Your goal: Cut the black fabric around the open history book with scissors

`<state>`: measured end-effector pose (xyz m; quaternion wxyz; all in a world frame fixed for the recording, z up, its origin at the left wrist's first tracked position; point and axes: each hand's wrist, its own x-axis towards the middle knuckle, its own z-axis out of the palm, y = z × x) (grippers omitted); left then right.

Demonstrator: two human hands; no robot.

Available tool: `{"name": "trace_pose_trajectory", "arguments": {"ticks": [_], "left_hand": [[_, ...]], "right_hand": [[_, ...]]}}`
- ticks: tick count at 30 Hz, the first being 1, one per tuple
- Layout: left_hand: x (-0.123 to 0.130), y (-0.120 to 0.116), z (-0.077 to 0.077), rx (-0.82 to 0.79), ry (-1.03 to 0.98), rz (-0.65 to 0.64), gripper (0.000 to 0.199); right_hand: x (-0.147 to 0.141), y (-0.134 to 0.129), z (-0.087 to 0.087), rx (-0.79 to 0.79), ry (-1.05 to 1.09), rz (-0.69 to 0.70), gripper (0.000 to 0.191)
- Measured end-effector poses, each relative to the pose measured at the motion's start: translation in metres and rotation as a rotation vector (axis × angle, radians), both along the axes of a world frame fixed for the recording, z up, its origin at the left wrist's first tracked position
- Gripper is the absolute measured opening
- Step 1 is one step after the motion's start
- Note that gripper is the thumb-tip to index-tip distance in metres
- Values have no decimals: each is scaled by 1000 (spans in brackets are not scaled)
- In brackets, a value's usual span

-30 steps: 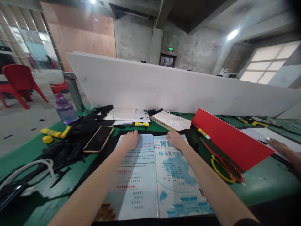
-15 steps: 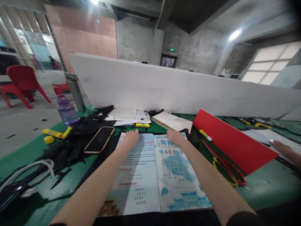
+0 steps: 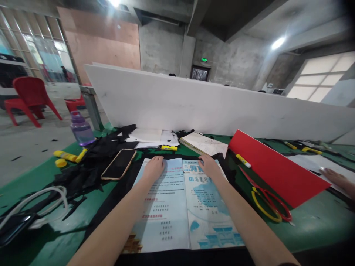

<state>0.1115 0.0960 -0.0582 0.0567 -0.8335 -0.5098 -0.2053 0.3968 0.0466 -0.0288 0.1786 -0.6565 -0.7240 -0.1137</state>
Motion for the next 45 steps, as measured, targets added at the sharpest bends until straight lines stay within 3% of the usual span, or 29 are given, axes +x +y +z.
{"name": "trace_pose_trajectory", "arguments": {"ticks": [17,26,33,40,45], "left_hand": [[-5,7,-18,-96,-7,-6,49],[-7,12,-17,-104,-6,-4,46],[-7,13,-12,-93,-12,-11,43],[-6,4,-8,-32,-38,8,41],[0,-19,19,63,-38,-60,41]], "right_hand": [[17,17,-27,6,106,66,26],[27,-11,-20,263,271,15,21],[37,-34,-12,409,327,13,38],[16,-2,-15,406,246,40,36],[11,13,-16,333,138,90,34]]}}
